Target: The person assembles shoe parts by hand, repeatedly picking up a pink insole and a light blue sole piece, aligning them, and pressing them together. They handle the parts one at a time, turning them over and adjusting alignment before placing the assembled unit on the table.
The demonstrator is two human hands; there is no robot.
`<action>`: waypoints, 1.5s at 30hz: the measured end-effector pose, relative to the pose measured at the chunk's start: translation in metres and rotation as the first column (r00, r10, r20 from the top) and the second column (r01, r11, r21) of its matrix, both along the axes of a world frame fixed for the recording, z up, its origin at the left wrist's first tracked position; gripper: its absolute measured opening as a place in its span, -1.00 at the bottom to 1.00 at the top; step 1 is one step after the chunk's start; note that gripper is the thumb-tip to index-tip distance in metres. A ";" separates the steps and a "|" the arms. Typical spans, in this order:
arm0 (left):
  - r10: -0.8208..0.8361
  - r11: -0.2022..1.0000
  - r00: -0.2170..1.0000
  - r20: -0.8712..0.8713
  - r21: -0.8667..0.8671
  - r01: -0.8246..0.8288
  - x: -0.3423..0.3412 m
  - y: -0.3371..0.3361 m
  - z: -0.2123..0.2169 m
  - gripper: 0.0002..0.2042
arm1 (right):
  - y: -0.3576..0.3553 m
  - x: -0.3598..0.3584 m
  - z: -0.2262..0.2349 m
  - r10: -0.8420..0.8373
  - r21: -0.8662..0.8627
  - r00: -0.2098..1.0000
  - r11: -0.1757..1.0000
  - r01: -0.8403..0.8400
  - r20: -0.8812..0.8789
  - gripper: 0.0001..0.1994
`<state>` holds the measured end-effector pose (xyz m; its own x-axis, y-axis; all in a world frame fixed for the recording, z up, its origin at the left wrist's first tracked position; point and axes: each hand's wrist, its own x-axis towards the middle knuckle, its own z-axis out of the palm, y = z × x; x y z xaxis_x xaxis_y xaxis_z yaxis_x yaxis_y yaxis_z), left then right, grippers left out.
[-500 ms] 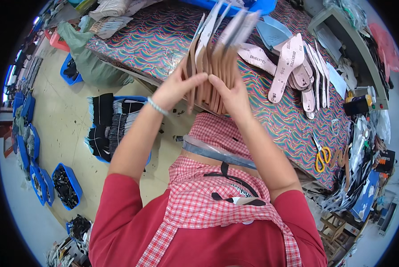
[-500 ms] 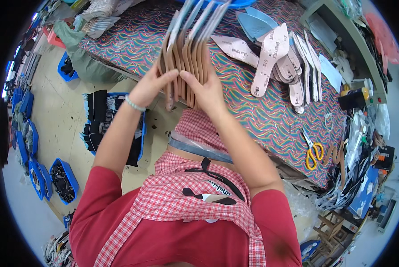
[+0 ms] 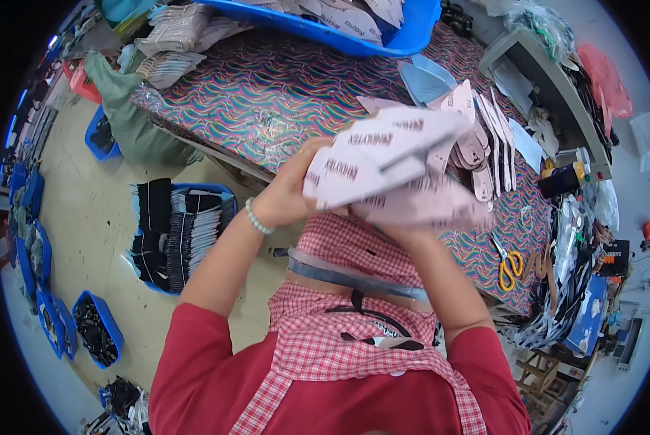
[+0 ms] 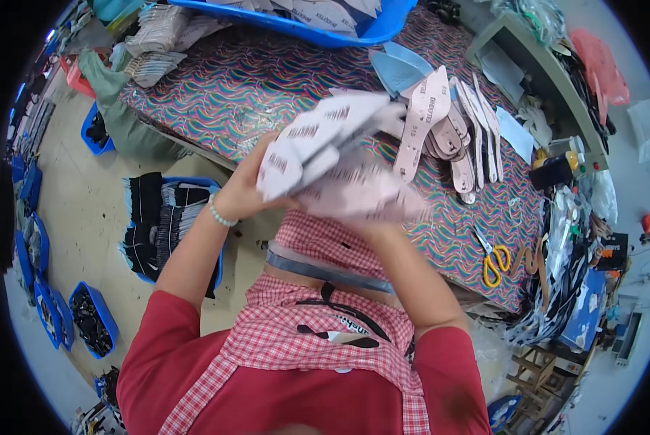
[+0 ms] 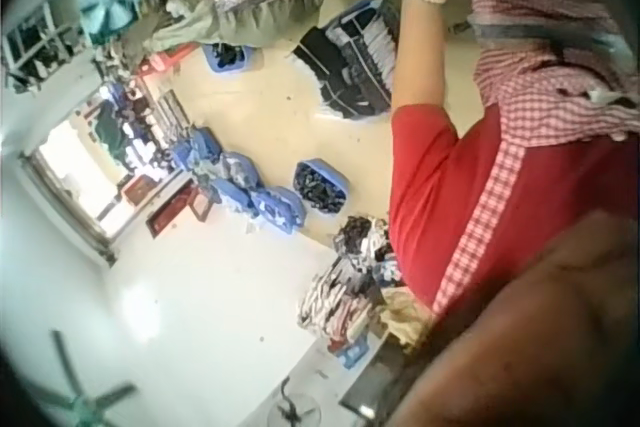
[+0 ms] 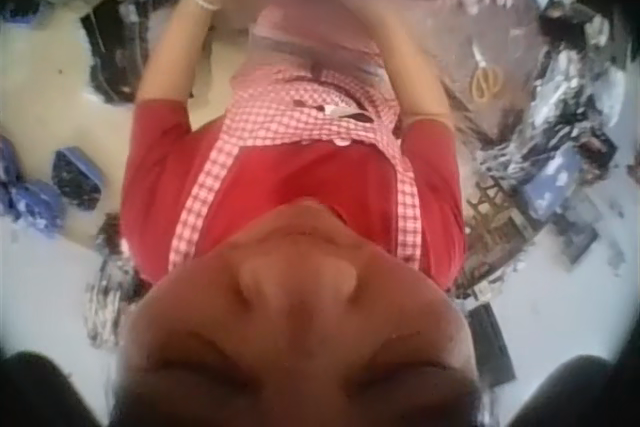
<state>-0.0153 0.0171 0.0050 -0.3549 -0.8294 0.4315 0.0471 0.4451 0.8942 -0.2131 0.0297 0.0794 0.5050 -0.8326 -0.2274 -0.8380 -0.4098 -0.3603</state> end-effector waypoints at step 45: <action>0.155 0.912 0.986 -0.056 0.391 -0.121 0.001 -0.047 -0.008 -0.53 | -0.054 0.025 -0.066 -0.332 0.290 0.470 0.943 0.162 0.818 -0.51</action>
